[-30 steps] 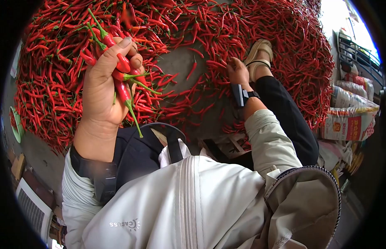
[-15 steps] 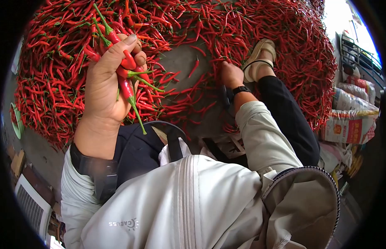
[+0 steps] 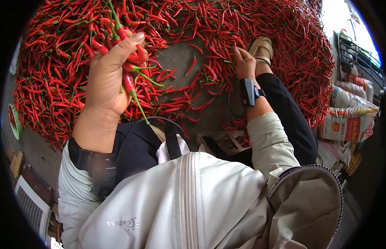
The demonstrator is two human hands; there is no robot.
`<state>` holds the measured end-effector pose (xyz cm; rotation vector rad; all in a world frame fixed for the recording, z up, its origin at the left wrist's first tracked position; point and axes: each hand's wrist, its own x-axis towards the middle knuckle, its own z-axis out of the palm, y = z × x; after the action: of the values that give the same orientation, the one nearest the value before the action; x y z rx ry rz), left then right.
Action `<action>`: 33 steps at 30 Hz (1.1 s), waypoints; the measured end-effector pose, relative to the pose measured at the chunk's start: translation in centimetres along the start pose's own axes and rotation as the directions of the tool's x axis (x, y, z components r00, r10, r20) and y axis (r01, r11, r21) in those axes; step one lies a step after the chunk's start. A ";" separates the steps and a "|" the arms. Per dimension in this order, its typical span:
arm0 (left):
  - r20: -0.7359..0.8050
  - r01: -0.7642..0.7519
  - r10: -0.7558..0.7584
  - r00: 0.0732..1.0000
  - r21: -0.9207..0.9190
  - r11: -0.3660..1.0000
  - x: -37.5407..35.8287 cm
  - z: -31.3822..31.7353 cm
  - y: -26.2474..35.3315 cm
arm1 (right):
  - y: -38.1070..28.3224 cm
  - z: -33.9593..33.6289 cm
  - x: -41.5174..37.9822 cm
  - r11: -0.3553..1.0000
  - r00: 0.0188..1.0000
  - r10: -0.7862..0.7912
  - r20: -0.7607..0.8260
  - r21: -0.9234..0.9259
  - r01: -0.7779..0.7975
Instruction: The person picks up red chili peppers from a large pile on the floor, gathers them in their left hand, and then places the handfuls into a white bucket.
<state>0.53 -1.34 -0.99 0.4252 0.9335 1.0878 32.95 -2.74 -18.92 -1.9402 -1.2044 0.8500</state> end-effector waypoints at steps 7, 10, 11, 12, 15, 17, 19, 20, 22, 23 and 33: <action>-0.011 0.094 -0.093 0.996 0.194 0.977 -0.1 2.3 -1.7 | -16.4 1.9 -3.4 0.784 0.953 -0.295 0.063 0.587 0.204; 0.017 0.183 -0.187 0.982 0.147 0.972 -0.1 2.9 -2.3 | -20.6 2.2 -5.9 0.785 0.892 -0.445 0.083 0.515 0.344; 0.042 0.173 -0.176 0.984 0.070 0.982 -0.1 3.0 -2.5 | -21.4 2.2 -6.5 0.777 0.866 -0.485 0.121 0.514 0.363; 0.065 0.164 -0.163 0.984 -0.006 0.986 -0.1 3.1 -2.6 | -21.9 2.2 -6.7 0.768 0.838 -0.522 0.159 0.515 0.381; 0.004 0.131 -0.131 0.991 -0.095 0.987 -0.4 3.9 -2.0 | -21.4 0.8 -6.2 0.779 0.748 -0.524 0.407 0.585 0.227; -0.052 0.125 -0.132 0.990 -0.116 0.985 -0.4 3.6 -1.9 | -21.3 0.5 -6.2 0.766 0.709 -0.511 0.486 0.632 0.119; 0.116 0.132 -0.119 0.986 -0.117 0.984 0.2 2.1 -1.7 | -20.1 0.7 -5.6 0.721 0.729 -0.478 0.491 0.693 0.006; 0.113 0.134 -0.121 0.986 -0.115 0.984 0.5 1.6 -1.4 | -19.1 1.0 -5.1 0.661 0.745 -0.445 0.497 0.744 -0.102; 0.124 0.070 -0.037 0.992 -0.272 0.960 1.0 1.5 0.0 | -14.9 2.2 -3.9 0.886 0.743 -0.263 0.615 0.459 -0.066; 0.056 0.082 -0.069 0.996 -0.293 0.953 0.6 2.3 1.1 | -12.2 2.9 -3.3 0.983 0.722 -0.125 0.681 0.186 -0.005; 0.216 0.058 0.006 0.976 -0.288 0.956 1.4 -0.3 0.6 | 0.3 3.8 -1.9 0.568 0.755 0.233 0.613 -0.716 0.406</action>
<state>0.17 0.08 -1.35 0.2767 0.5738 1.1114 29.38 -3.74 -20.91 -2.2934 -2.5033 1.0647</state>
